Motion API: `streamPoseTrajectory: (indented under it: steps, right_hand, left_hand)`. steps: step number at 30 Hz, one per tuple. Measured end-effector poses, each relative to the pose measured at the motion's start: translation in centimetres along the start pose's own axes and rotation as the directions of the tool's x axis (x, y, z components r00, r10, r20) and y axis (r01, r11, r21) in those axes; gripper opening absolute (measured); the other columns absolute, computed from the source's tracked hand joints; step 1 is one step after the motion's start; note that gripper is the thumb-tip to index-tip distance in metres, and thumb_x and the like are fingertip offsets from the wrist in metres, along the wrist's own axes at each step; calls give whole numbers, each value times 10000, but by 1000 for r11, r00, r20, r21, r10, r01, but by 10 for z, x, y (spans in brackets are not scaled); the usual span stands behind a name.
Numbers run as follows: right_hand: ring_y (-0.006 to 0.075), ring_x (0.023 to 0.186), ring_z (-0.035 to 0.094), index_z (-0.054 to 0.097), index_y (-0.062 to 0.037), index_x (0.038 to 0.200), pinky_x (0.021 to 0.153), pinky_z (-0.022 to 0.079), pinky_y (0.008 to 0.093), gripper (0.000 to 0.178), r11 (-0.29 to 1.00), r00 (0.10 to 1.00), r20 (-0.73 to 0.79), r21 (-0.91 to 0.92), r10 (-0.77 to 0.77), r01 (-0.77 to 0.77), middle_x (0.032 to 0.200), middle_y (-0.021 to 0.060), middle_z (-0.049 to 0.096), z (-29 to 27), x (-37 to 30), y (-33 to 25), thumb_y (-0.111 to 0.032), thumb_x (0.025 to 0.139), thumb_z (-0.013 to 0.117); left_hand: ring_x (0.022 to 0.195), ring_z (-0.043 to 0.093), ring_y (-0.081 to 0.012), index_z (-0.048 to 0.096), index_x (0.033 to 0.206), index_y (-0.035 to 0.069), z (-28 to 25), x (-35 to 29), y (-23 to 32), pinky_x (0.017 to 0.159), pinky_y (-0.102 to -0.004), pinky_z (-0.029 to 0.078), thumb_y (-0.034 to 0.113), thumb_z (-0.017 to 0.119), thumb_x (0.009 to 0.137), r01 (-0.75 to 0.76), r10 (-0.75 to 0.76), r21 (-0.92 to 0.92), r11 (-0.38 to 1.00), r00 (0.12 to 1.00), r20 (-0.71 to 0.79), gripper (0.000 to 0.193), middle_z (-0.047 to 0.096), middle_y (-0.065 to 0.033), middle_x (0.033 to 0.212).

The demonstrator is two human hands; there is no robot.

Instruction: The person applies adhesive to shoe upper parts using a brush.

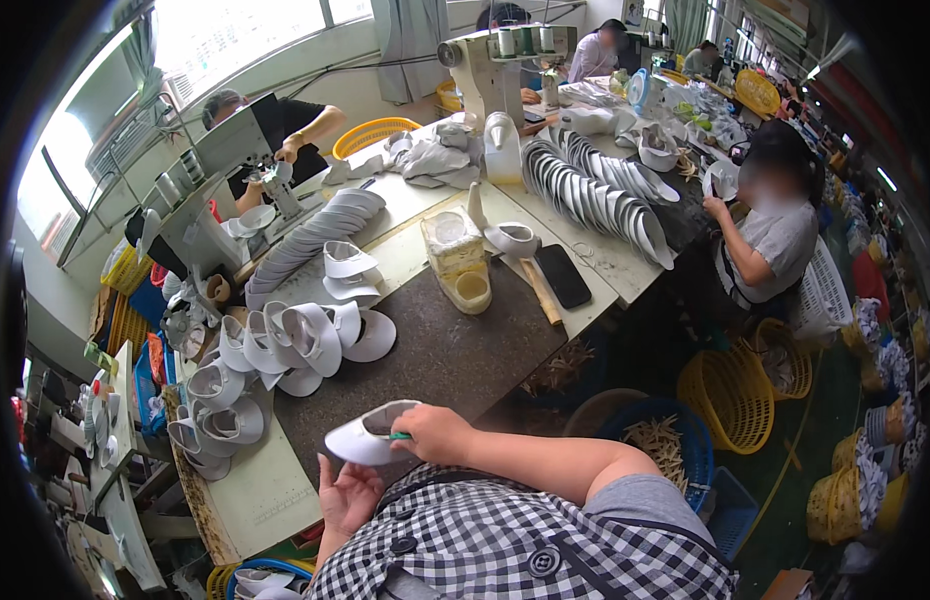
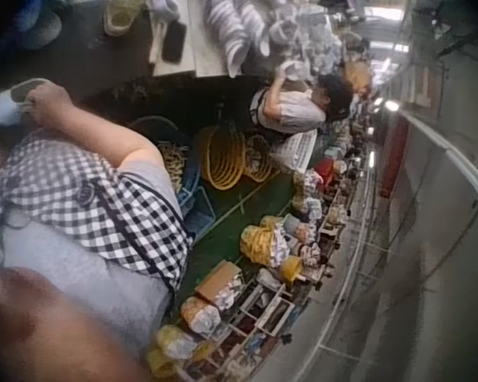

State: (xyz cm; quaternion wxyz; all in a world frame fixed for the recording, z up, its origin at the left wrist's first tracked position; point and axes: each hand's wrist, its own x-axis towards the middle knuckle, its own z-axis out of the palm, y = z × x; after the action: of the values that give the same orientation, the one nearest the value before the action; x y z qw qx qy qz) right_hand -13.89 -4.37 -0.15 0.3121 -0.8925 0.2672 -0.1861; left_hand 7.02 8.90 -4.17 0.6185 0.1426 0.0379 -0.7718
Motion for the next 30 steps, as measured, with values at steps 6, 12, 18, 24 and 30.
streamPoseTrajectory:
  steps: [6,12,18,24,30]
  right_hand:
    - [300,860,618,643,-95,946,725,509,411,169,992,1000,-8,-127,-24,23,899,99,641,-20,-4,22,-189,810,681]
    - [310,995,608,606,-89,1144,833,515,395,316,971,953,-233,90,-196,222,1073,127,628,-37,-22,70,-149,840,668]
    - [308,953,629,662,-62,1003,851,483,386,355,911,856,-343,286,387,-297,955,150,658,-108,-30,175,-353,1010,458]
    - [91,718,610,644,-66,1097,612,508,238,267,753,766,-446,654,462,-74,908,41,648,-147,11,222,-296,981,571]
    - [132,756,642,652,-99,1119,691,497,275,239,911,777,-515,374,361,-175,880,70,684,-129,52,246,-74,882,639]
  left_hand:
    - [1146,544,-253,445,1328,51,50,41,-43,974,-369,427,477,584,924,-341,370,474,812,929,35,603,567,-122,1252]
    - [932,653,-213,487,1201,22,24,79,-43,753,-331,550,130,563,959,-292,733,822,489,648,-206,276,646,-133,1074]
    - [903,655,-184,526,1172,25,-49,82,0,749,-334,549,121,578,952,-75,743,868,491,557,-372,246,659,-117,1019]
    - [1002,641,-220,478,1259,47,-49,90,-1,831,-411,539,243,483,1009,-197,621,652,732,586,-520,318,628,-112,1139]
    - [1004,631,-211,420,1305,33,19,66,6,838,-346,523,72,572,874,-127,584,768,627,729,-357,458,608,-105,1152]
